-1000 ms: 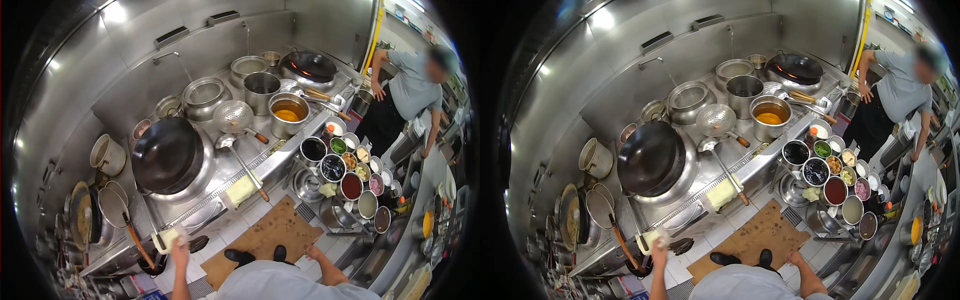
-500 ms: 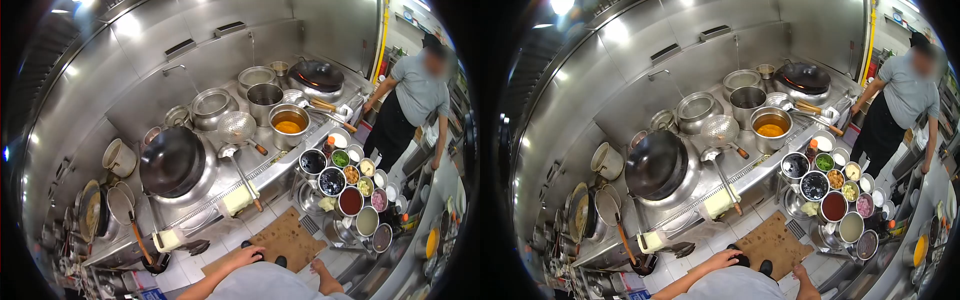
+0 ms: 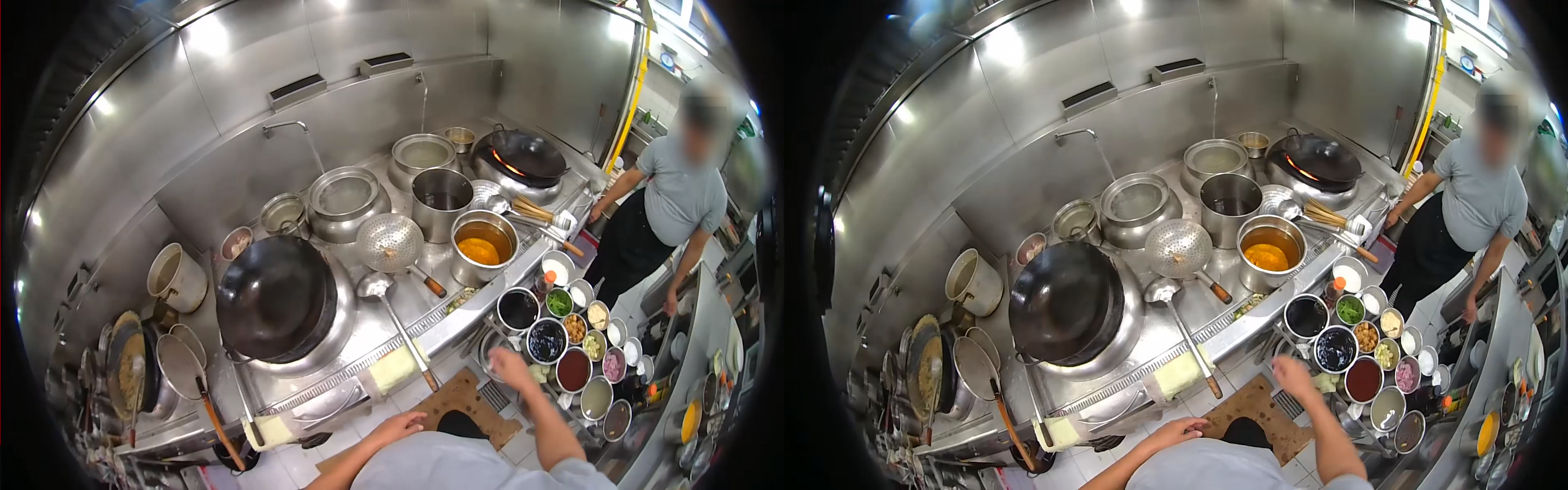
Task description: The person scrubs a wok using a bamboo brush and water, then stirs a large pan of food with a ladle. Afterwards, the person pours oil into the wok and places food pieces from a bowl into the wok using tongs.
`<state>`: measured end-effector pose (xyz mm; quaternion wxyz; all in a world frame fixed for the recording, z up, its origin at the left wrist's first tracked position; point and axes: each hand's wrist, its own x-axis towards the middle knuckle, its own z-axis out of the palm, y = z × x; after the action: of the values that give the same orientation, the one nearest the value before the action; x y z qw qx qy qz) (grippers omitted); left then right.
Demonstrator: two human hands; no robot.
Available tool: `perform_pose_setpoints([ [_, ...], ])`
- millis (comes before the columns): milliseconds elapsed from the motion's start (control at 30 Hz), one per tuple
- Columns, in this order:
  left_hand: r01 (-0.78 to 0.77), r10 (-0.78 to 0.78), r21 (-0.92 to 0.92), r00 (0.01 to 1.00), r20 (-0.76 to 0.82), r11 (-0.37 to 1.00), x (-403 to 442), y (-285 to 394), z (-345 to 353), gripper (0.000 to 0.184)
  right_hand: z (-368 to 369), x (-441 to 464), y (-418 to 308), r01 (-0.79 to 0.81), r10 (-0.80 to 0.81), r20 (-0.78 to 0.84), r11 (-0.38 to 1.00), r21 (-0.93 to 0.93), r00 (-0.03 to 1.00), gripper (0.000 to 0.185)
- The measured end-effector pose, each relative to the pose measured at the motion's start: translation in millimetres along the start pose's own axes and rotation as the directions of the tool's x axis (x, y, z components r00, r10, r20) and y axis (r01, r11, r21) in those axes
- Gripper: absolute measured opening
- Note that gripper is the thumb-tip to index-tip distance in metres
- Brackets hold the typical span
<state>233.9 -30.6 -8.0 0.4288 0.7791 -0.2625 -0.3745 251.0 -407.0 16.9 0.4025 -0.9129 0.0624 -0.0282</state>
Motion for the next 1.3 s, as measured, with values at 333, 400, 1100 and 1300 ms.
perform_pose_setpoints([
  [333,0.241,-0.287,-0.193,0.922,-0.261,0.951,26.3,44.5,-42.6,0.043,-113.2,397.1,-13.5,0.092,-0.085,-0.335,0.996,0.005,0.938,0.028],
  [400,0.264,-0.331,-0.239,0.89,-0.312,0.934,30.2,43.2,-35.1,0.043,-105.0,472.3,15.7,0.027,-0.04,-0.319,0.999,-0.044,0.947,0.035],
  [1100,0.227,-0.557,-0.572,0.657,-0.507,0.788,46.0,78.2,-5.3,0.043,-45.0,657.2,61.1,-0.094,0.07,-0.168,0.986,-0.135,0.983,0.027],
  [1300,0.221,-0.565,-0.57,0.622,-0.543,0.791,28.2,74.1,3.9,0.045,-52.2,656.2,-23.6,0.04,-0.128,-0.219,0.929,-0.368,0.967,0.025],
])
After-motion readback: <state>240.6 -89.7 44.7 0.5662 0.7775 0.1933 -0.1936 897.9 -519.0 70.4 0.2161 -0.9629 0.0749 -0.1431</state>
